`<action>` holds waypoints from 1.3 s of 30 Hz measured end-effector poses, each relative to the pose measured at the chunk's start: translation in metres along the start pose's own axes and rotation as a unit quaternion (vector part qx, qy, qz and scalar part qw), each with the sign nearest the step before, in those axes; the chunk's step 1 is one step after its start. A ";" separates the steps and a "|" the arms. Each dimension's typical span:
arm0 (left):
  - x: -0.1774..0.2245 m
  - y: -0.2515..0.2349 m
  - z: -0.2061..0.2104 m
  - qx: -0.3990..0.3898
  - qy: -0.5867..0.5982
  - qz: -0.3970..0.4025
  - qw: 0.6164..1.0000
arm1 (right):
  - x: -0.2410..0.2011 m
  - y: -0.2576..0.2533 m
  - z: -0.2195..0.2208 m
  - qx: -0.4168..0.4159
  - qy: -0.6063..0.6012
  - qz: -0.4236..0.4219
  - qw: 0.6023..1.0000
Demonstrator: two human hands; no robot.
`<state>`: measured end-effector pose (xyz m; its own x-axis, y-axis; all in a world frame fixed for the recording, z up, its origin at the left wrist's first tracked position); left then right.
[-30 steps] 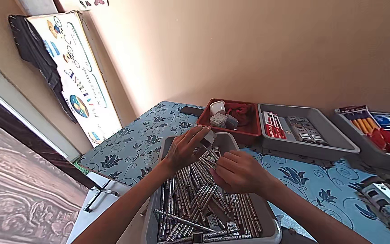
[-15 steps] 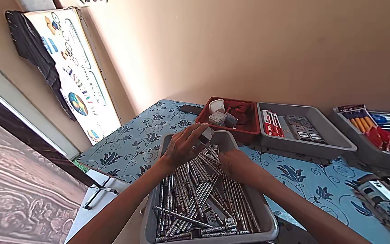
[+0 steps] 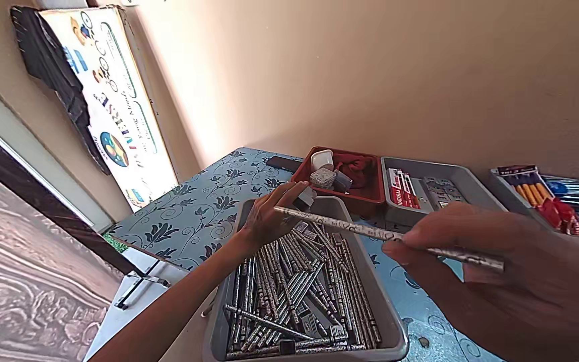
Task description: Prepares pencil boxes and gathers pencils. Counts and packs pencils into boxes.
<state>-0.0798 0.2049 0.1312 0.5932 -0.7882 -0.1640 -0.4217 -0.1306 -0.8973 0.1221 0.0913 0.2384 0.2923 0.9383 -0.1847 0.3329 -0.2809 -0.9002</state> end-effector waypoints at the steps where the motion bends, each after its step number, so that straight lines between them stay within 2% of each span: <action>1: 0.001 -0.001 -0.001 -0.001 0.001 -0.002 1.000 | -0.001 0.002 0.002 0.004 -0.003 0.008 1.000; 3: 0.002 -0.002 -0.001 -0.004 -0.003 0.000 1.000 | -0.005 0.006 0.007 -0.002 0.018 0.001 1.000; 8: 0.002 -0.001 -0.001 -0.001 -0.011 0.011 1.000 | -0.020 0.015 0.029 -0.035 0.132 -0.117 0.984; 14: 0.000 0.000 0.000 0.005 -0.015 0.012 1.000 | -0.020 0.026 0.050 -0.051 0.144 -0.185 0.971; 23: 0.004 0.000 0.002 0.000 -0.025 0.040 0.999 | -0.007 0.030 0.065 -0.065 0.164 -0.178 0.968; 31: 0.003 0.002 0.003 0.002 -0.019 0.041 0.999 | -0.013 0.033 0.066 -0.065 0.152 -0.185 0.969; 39: 0.001 0.003 0.006 0.000 -0.024 0.043 0.999 | 0.000 0.032 0.072 -0.067 0.160 -0.172 0.970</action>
<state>-0.0764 0.2070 0.1263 0.5866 -0.7668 -0.2607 -0.4735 -0.0635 -0.8785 0.0680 0.0965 0.1812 0.3997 0.8765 0.2682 0.5673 -0.0067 -0.8235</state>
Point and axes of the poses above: each hand's wrist, its own y-axis away from the middle knuckle, its own z-axis out of the palm, x = y × z, the point moved 8 cm from there along -y, towards the middle knuckle, and after that the axes turned 7 degrees about z, right-handed, at the moved point
